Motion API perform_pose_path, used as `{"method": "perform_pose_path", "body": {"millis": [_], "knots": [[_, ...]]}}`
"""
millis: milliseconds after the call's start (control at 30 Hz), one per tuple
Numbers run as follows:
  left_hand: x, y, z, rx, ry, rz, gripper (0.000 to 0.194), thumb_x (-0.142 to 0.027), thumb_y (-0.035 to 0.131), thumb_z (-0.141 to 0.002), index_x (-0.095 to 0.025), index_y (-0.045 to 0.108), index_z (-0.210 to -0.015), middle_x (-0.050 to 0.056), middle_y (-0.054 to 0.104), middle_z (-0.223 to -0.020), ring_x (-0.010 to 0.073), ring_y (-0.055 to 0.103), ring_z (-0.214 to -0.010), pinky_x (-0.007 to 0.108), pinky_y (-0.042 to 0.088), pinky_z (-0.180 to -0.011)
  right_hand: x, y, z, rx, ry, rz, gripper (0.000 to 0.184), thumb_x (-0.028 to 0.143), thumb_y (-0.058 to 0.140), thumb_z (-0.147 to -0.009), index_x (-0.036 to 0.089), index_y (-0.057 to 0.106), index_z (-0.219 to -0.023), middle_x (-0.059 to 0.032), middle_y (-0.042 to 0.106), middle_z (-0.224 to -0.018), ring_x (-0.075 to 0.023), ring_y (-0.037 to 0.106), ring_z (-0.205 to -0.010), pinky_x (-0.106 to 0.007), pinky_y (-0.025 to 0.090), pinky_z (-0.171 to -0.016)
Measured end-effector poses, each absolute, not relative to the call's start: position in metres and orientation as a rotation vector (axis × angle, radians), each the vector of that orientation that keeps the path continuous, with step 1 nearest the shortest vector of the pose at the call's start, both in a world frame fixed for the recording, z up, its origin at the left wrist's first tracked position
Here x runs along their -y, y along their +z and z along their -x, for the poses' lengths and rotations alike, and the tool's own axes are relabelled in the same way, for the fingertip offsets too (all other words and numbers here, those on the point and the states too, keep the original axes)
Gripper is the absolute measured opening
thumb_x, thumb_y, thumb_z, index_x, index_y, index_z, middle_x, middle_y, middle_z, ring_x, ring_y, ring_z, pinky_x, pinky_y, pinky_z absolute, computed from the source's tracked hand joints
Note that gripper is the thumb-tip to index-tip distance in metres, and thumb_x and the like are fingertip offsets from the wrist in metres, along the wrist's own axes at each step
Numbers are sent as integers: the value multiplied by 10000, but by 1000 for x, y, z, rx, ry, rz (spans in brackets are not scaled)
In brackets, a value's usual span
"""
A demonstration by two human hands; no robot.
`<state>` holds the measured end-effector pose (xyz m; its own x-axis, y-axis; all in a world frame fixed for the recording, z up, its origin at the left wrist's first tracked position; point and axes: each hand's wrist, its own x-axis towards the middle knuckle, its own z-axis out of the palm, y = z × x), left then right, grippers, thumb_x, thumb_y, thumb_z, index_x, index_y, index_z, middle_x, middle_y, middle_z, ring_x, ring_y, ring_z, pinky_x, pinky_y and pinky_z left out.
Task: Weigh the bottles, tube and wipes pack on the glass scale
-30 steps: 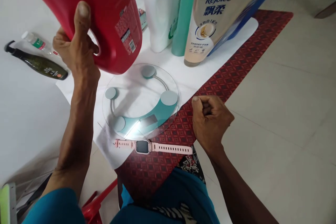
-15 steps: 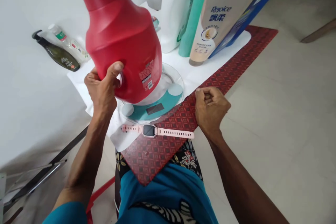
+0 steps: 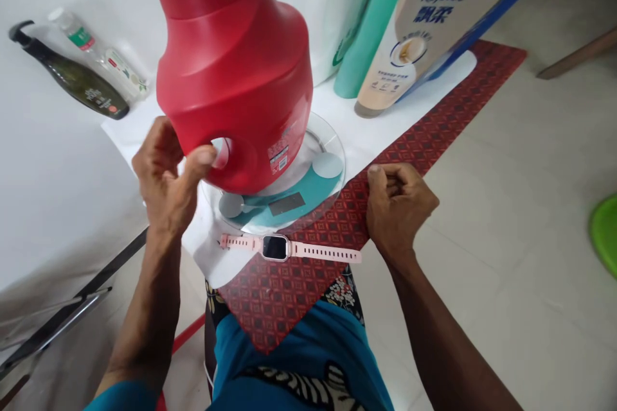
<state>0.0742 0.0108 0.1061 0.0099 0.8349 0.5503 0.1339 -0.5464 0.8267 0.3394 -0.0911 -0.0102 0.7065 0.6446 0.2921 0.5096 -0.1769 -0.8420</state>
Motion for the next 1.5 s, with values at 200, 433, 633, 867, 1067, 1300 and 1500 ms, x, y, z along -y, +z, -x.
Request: {"method": "perform_pose_path", "body": {"millis": [200,433,633,867,1067,1300,1500], "knots": [[-11,94,-33,-1292,1744,-1489,689,-874,646,-905,-188,712,-875,51,658,-776,192,617,-685,337,480,-676,91,-8,-340,908,137,1838,242,423,608,-928,230,623,-783,-16,580,-702,-141,475,-610,-329,400,-617],[-4,79,-28,-1304,1731,-1484,615,-776,656,-963,-169,738,-908,56,683,-785,169,627,-670,323,501,-676,91,-6,-338,892,126,1853,234,417,597,-906,236,607,-758,-23,595,-702,-139,460,-599,-327,389,-608],[3,92,-56,-1212,1658,-1571,455,-734,757,-911,-284,802,-952,51,703,-861,241,684,-798,420,576,-776,91,-5,-338,891,146,1844,255,439,598,-916,230,617,-770,-29,602,-711,-137,459,-603,-328,388,-606],[4,93,-95,-1123,1543,-1582,538,-684,883,-823,-238,630,-657,23,569,-669,210,607,-662,391,504,-637,91,-7,-339,877,131,1834,250,435,616,-920,234,627,-773,-29,630,-716,-153,492,-594,-336,401,-603],[-5,96,-113,-1240,1689,-1368,641,-628,994,-634,-217,508,-557,-53,374,-527,101,327,-487,303,355,-489,92,-4,-342,897,135,1861,244,442,637,-887,235,658,-761,-58,673,-711,-205,564,-589,-378,441,-617],[-44,116,-95,-1299,1865,-1388,517,-613,888,-752,-236,557,-630,-38,381,-570,133,347,-535,325,330,-542,90,-6,-346,874,158,1874,243,504,660,-850,289,660,-738,-65,694,-698,-263,580,-549,-452,473,-636],[-123,121,-66,-1357,2056,-1415,577,-594,901,-739,-226,465,-652,-40,369,-628,144,418,-627,315,301,-595,91,-13,-347,897,129,1862,347,543,637,-921,233,702,-778,-40,691,-711,-214,574,-576,-385,460,-648]]}}
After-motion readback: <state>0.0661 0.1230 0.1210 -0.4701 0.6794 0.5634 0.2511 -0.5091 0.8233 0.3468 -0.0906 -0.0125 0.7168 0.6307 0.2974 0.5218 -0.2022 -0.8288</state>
